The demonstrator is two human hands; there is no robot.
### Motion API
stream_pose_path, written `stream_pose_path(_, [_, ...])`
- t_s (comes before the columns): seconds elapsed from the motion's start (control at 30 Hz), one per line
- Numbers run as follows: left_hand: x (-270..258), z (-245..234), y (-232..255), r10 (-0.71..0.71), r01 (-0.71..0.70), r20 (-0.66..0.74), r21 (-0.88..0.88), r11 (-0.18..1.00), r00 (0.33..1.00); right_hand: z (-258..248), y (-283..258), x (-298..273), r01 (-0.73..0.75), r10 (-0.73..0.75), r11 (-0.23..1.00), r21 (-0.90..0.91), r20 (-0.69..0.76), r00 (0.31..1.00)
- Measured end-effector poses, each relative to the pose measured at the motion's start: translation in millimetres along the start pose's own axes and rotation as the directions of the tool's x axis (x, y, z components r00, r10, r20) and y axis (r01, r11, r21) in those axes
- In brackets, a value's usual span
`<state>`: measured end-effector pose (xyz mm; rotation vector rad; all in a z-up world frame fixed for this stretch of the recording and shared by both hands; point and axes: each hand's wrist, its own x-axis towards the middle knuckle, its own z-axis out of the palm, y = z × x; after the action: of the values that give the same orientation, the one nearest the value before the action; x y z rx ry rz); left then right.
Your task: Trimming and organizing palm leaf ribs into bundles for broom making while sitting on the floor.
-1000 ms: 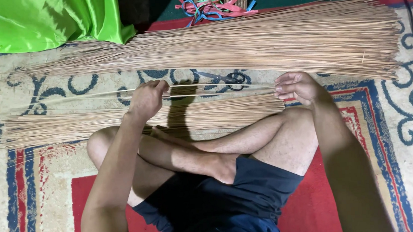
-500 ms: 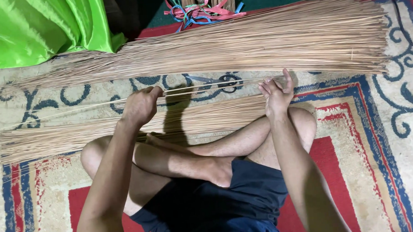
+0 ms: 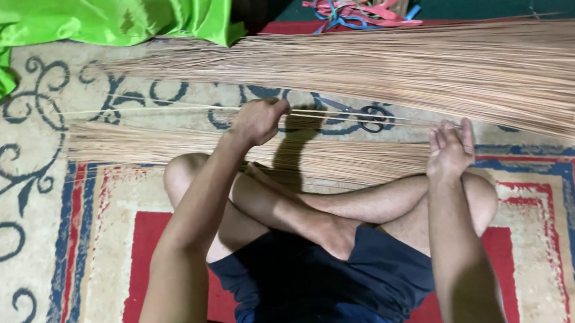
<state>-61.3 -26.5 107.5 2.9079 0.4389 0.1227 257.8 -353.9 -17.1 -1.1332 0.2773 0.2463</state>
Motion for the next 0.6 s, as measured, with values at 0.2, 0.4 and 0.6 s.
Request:
stream_pose_path(0.2, [17,9,3,0.025,-0.026,0.017,0.033,0.999,1.0,16,-35,-45,-0.088,0.085,0.993,0.082,0.033,0.996])
stream_pose_path(0.4, [25,16,0,-0.003,0.0,0.054,0.057,0.998,0.999,21,-38,-49,-0.102,0.103,0.992,0.069,-0.02,0.994])
stream_pose_path(0.6, [20,21,-11,0.024,-0.024,0.012,-0.004,1.0,1.0,-10,13,16,0.037,-0.041,0.999,-0.028,-0.144,0.989])
